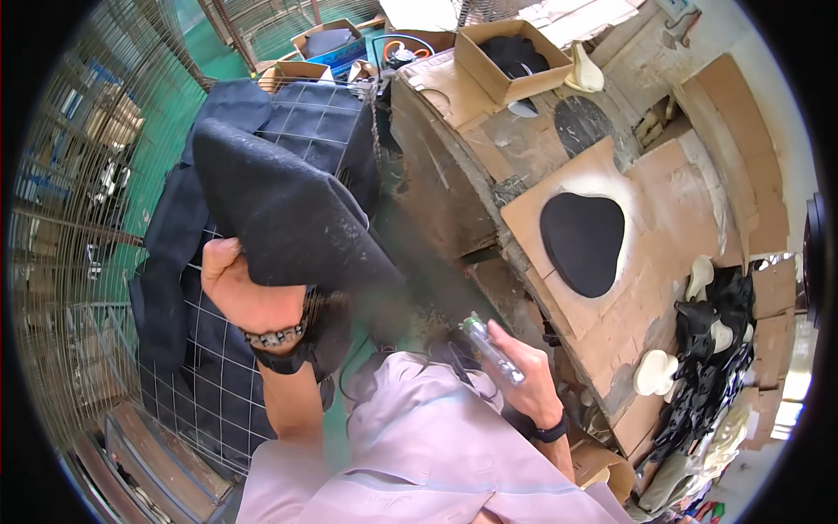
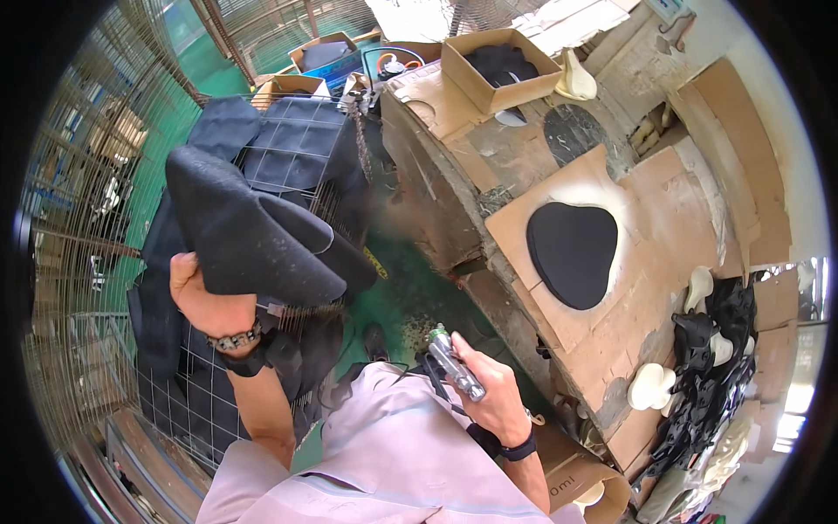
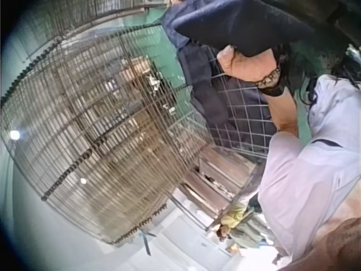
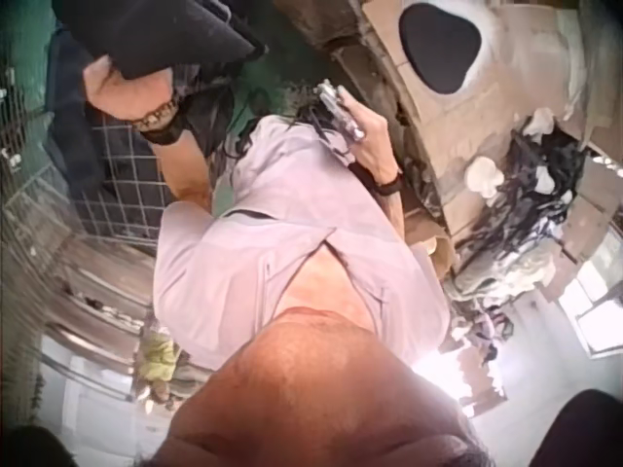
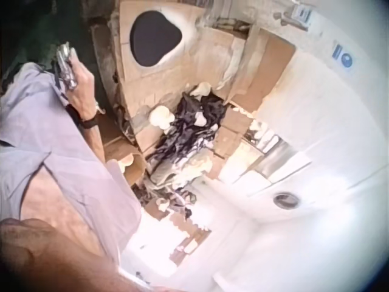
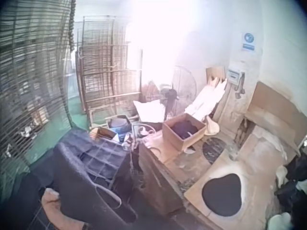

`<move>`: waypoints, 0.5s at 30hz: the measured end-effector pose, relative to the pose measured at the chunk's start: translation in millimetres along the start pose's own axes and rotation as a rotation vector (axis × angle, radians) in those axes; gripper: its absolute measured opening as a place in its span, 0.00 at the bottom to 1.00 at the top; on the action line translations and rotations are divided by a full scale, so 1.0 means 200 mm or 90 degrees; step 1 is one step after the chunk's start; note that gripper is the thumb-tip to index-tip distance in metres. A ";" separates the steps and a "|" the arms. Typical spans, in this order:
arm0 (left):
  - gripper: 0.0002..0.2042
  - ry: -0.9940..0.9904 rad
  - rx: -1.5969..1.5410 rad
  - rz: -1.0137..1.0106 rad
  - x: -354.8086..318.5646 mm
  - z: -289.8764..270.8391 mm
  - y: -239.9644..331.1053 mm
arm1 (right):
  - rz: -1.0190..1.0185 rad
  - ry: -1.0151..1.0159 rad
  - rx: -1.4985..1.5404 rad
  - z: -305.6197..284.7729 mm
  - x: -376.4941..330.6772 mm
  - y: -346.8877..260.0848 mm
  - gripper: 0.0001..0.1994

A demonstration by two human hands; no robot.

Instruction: The person uses a spray gun to apply black paint to heart-shaped objects placed on a cardboard surface. After spraying, the person places the object onto a wire rack and retrieves another object to repeat the process.

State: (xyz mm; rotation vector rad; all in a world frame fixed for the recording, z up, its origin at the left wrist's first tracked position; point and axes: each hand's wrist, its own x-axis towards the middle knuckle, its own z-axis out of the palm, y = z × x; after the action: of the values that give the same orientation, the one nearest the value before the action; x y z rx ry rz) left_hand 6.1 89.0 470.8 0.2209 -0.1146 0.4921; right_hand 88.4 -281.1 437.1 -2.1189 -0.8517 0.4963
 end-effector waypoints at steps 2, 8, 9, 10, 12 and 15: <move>0.25 -0.010 0.018 -0.007 -0.04 0.09 0.04 | -0.001 -0.050 0.035 0.03 0.06 -0.04 0.43; 0.21 -0.128 0.677 0.261 -0.37 -0.09 0.34 | -0.071 -0.251 0.128 0.18 0.38 -0.15 0.57; 0.21 -0.131 0.688 0.280 -0.39 -0.08 0.35 | -0.100 -0.279 0.134 0.24 0.45 -0.16 0.57; 0.20 -0.135 0.698 0.298 -0.41 -0.08 0.36 | -0.108 -0.281 0.137 0.31 0.51 -0.18 0.56; 0.21 -0.047 0.416 0.269 -0.43 0.10 0.23 | -0.135 -0.225 0.127 0.49 0.62 -0.19 0.49; 0.24 0.013 0.172 0.227 -0.47 0.19 0.17 | -0.060 -0.222 0.139 0.58 0.66 -0.20 0.28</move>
State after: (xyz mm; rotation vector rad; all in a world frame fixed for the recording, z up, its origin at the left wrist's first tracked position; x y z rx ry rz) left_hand -94.4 66.9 498.8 0.4642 -0.0677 0.8660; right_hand 95.9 -108.1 388.6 -1.8107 -1.0342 0.8849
